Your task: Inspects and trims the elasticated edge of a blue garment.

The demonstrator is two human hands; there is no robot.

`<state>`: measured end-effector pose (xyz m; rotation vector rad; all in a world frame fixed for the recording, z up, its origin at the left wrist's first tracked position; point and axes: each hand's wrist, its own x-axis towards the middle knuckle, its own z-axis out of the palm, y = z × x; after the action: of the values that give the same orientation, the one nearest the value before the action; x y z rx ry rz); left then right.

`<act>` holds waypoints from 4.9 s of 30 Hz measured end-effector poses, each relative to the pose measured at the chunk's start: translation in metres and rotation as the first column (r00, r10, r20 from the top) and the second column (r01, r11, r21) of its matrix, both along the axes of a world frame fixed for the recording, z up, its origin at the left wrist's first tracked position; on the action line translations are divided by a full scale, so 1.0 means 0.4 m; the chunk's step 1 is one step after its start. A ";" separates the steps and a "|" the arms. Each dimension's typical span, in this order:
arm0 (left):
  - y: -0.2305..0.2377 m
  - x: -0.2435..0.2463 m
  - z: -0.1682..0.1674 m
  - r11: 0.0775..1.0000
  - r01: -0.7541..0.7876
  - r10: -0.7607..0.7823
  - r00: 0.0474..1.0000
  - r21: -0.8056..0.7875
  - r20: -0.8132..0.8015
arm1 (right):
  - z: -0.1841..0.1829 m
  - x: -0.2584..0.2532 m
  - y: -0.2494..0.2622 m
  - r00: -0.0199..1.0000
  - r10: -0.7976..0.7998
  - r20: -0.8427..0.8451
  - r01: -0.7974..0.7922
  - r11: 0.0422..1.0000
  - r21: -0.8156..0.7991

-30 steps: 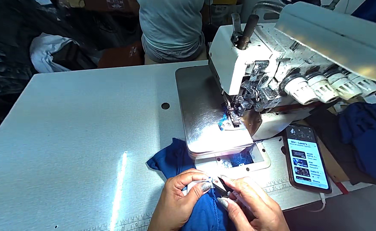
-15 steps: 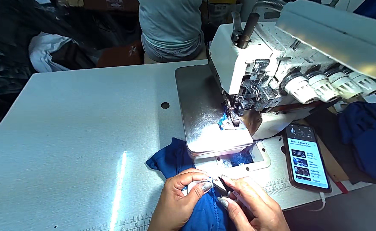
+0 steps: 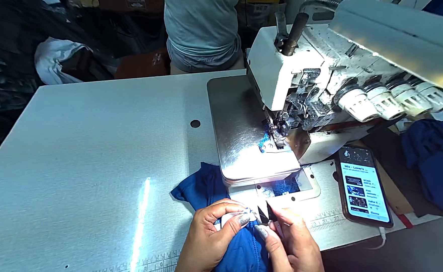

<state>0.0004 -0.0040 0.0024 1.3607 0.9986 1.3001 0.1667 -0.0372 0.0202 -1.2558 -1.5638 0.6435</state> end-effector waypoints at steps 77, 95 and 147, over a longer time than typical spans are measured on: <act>0.004 0.002 0.012 0.995 0.098 -0.098 0.994 -0.013 -0.046 | 0.038 0.133 0.074 0.894 0.231 0.385 -0.285 0.954 0.090; 0.004 0.004 0.014 0.997 0.072 -0.074 0.996 -0.034 -0.039 | 0.054 0.096 0.052 0.951 0.133 0.278 -0.170 0.979 0.112; 0.008 -0.003 0.010 0.987 0.161 -0.161 0.985 -0.008 -0.066 | 0.001 0.097 0.091 0.942 0.329 0.061 -0.332 0.941 0.058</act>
<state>-0.0007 -0.0009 0.0065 1.4595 0.9149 1.1390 0.2054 -0.0009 0.0208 -0.9720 -1.8439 0.7685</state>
